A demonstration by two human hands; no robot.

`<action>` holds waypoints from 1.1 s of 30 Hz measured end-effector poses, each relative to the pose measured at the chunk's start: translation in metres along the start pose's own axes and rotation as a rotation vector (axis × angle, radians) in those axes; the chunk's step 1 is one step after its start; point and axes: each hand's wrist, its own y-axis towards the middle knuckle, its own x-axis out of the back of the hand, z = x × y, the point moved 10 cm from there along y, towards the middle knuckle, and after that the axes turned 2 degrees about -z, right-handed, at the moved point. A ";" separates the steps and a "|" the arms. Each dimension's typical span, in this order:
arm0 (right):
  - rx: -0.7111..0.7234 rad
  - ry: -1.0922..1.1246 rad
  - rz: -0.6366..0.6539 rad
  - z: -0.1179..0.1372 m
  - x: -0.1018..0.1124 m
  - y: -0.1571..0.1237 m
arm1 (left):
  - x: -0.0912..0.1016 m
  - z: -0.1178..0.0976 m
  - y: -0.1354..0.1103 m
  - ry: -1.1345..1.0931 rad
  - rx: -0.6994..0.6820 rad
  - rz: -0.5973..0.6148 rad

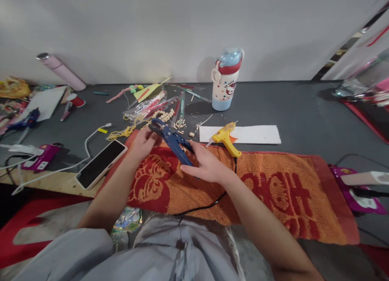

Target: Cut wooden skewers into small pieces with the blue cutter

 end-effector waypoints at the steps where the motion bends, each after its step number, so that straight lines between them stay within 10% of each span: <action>1: 0.003 0.013 0.009 -0.001 -0.001 0.000 | -0.002 0.002 0.000 -0.055 0.023 0.027; 33: -0.160 0.566 0.179 -0.013 -0.029 -0.005 | -0.002 0.007 0.002 -0.347 0.042 0.072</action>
